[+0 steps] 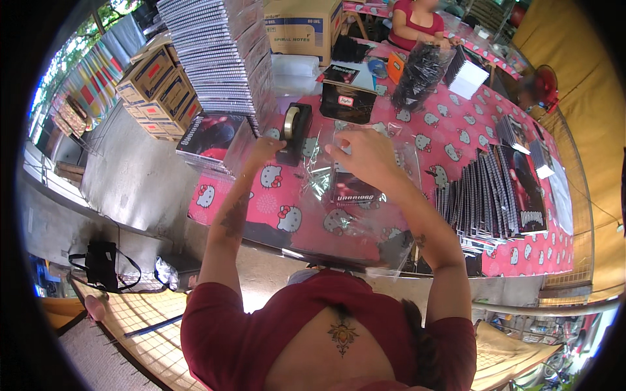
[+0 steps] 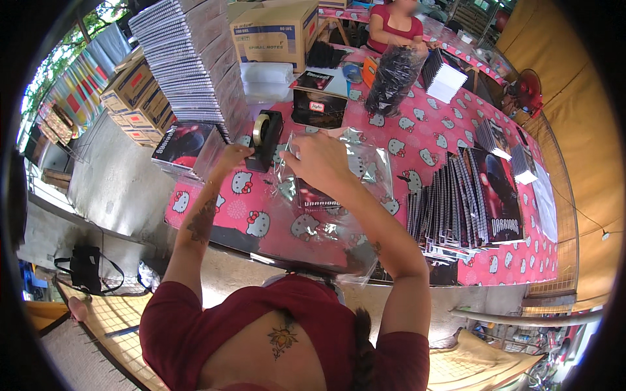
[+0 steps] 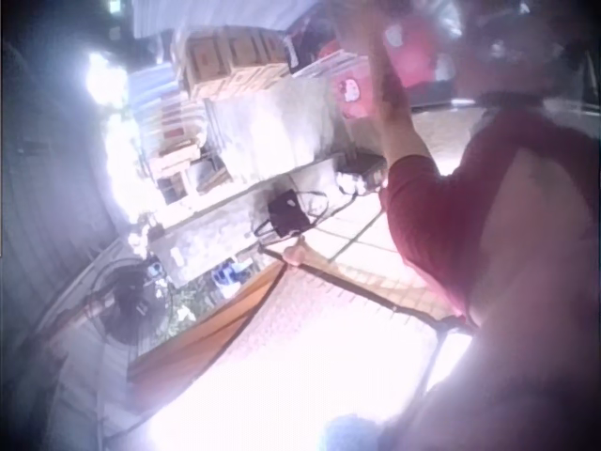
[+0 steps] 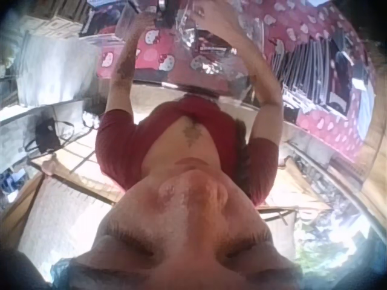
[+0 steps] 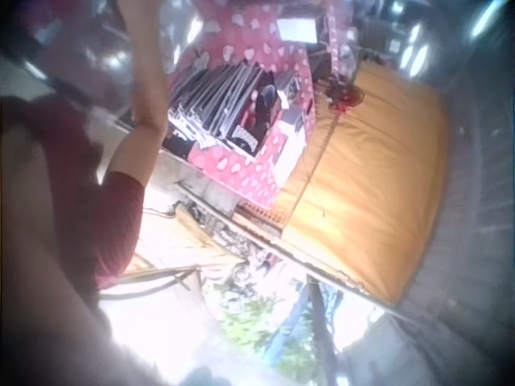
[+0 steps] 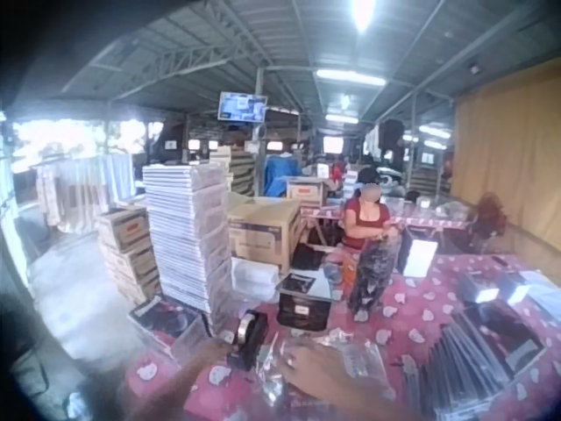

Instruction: The person organizes several stacks of spiral notebooks on a table, gathers a small group of them, and places them into a clear plastic bag, which they then seal with adhesive tape.

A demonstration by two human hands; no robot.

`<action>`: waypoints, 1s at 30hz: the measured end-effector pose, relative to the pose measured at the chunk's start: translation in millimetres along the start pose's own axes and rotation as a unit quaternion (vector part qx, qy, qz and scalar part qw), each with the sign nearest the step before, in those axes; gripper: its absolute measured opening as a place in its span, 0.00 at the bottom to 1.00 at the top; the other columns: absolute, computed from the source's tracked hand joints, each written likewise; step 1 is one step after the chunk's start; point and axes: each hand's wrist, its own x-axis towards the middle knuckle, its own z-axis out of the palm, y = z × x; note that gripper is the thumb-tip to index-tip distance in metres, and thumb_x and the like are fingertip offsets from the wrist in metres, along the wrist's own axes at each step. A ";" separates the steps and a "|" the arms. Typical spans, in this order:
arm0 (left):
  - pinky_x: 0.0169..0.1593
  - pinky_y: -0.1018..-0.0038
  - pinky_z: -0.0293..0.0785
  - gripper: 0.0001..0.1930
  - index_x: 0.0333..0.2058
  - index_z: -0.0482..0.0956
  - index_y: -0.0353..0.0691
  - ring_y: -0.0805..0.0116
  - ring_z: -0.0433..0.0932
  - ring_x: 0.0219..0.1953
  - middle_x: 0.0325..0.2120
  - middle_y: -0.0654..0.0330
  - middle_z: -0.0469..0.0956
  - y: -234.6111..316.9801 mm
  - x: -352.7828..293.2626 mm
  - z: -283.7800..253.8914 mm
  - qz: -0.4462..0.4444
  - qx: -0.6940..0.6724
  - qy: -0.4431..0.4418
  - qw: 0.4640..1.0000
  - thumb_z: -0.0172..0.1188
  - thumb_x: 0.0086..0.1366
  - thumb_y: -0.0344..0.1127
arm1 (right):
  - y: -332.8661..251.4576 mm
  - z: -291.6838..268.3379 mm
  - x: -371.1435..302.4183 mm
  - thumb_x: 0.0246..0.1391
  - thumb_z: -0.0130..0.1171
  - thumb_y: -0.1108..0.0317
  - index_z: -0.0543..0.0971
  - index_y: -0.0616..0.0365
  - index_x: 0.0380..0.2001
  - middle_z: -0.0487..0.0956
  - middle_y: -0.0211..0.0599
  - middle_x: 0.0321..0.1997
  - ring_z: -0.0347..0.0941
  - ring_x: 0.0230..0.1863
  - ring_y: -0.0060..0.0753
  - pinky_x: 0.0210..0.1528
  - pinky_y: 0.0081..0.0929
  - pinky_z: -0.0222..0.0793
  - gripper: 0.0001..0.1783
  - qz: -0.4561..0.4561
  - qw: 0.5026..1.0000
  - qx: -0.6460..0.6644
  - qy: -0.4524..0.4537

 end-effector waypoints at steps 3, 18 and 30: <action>0.32 0.73 0.73 0.14 0.32 0.81 0.33 0.73 0.75 0.26 0.26 0.62 0.80 4.8 -10.1 13.3 -0.100 -0.165 -0.007 0.981 0.68 0.58 0.40 | 4.4 7.3 0.4 0.49 0.64 0.47 0.84 0.52 0.43 0.84 0.34 0.35 0.79 0.27 0.36 0.34 0.35 0.73 0.24 0.041 0.996 0.066 0.034; 0.31 0.76 0.73 0.07 0.32 0.78 0.36 0.74 0.76 0.25 0.23 0.62 0.78 37.6 -75.8 10.5 0.162 0.466 0.148 0.857 0.62 0.63 0.34 | -13.0 -0.2 -4.2 0.48 0.67 0.59 0.84 0.53 0.42 0.84 0.30 0.30 0.77 0.28 0.28 0.34 0.30 0.71 0.18 0.105 0.989 0.097 0.038; 0.43 0.78 0.70 0.15 0.50 0.77 0.39 0.77 0.72 0.38 0.35 0.66 0.73 158.0 -119.9 71.3 0.381 -0.139 -0.162 0.900 0.61 0.65 0.27 | -9.5 -1.8 -4.6 0.48 0.65 0.65 0.84 0.56 0.39 0.83 0.38 0.30 0.79 0.31 0.32 0.36 0.28 0.72 0.14 0.074 0.971 0.225 0.040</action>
